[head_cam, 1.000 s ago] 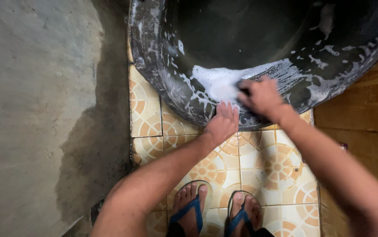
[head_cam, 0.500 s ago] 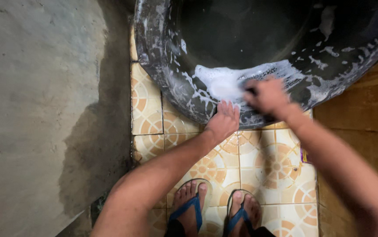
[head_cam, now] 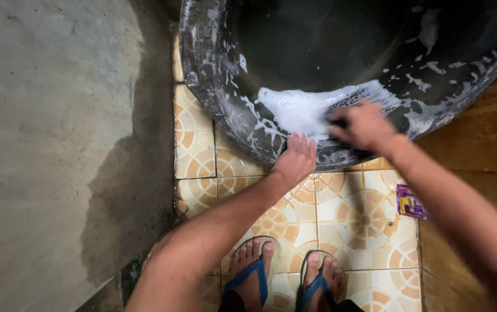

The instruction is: The person scrubs the interior surface of a large dark basin with a soapy sponge. They repeatedly rub the basin's curved walls and bottom, generating foam while standing on a tiled floor.

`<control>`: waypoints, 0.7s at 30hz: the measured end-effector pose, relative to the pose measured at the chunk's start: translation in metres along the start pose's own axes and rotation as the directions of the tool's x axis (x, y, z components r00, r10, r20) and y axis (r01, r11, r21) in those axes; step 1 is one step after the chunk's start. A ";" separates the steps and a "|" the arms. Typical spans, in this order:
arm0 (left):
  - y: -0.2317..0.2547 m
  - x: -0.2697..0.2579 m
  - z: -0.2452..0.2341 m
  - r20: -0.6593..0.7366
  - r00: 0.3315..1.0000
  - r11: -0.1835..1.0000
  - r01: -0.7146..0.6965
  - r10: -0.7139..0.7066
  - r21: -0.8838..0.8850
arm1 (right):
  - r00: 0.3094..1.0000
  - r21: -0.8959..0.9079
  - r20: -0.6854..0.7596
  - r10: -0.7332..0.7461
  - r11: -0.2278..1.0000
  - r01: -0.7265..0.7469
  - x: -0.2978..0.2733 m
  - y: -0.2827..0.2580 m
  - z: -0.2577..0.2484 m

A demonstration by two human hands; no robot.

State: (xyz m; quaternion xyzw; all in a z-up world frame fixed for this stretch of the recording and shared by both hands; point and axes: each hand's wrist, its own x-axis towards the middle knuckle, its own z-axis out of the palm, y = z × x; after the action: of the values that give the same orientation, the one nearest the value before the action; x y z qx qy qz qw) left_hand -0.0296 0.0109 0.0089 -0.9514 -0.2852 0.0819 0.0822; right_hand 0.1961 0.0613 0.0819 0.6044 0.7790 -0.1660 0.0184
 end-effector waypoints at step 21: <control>-0.003 0.001 0.001 -0.023 1.000 1.000 -0.014 0.014 0.001 | 0.967 -0.484 -0.251 0.047 0.859 -0.167 0.006 0.023 -0.013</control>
State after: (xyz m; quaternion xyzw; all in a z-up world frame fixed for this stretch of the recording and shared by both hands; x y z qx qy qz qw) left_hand -0.0308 0.0137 0.0081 -0.9542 -0.2776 0.0715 0.0853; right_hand 0.2187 0.0754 0.0870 0.6365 0.7570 0.1146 0.0932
